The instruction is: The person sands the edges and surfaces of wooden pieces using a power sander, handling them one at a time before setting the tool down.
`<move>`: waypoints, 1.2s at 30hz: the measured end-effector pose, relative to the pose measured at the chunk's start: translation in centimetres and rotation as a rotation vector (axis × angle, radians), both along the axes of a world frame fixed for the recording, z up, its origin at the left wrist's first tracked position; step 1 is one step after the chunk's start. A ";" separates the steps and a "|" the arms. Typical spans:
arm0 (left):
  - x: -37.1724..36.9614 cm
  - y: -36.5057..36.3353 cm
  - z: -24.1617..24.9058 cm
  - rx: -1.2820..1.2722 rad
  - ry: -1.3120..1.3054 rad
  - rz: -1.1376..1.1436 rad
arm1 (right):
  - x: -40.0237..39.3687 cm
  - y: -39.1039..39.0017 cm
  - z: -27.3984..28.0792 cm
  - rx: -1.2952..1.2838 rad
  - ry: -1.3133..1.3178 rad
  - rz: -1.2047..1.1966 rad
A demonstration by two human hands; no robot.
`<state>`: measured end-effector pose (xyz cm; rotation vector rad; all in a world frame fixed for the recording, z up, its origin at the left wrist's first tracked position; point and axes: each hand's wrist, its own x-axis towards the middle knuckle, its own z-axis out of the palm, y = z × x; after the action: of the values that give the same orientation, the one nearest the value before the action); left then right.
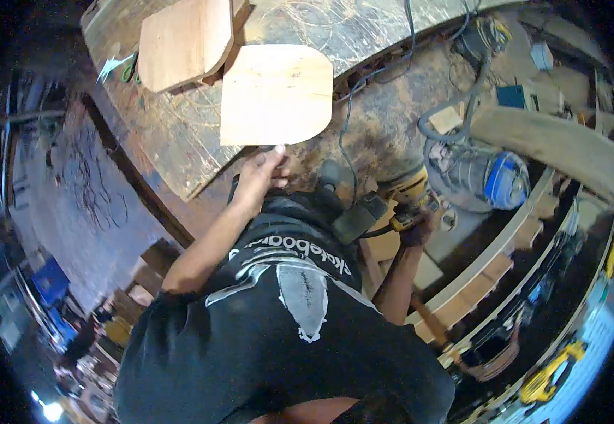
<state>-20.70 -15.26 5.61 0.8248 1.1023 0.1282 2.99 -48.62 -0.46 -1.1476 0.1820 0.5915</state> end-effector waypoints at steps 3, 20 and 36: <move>4.3 -0.5 -1.7 -0.087 -0.227 0.294 | 5.6 -1.9 -1.4 0.012 0.057 0.000; -3.0 2.8 6.9 0.406 -0.166 0.145 | 15.6 1.9 5.6 0.379 0.069 0.462; -5.3 4.0 7.3 0.441 -0.171 -0.053 | 16.4 2.4 5.4 0.327 0.030 0.539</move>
<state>-25.96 -11.26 12.87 1.2117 0.9005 0.4007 19.41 -46.20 4.92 -0.8641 -0.2030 1.0722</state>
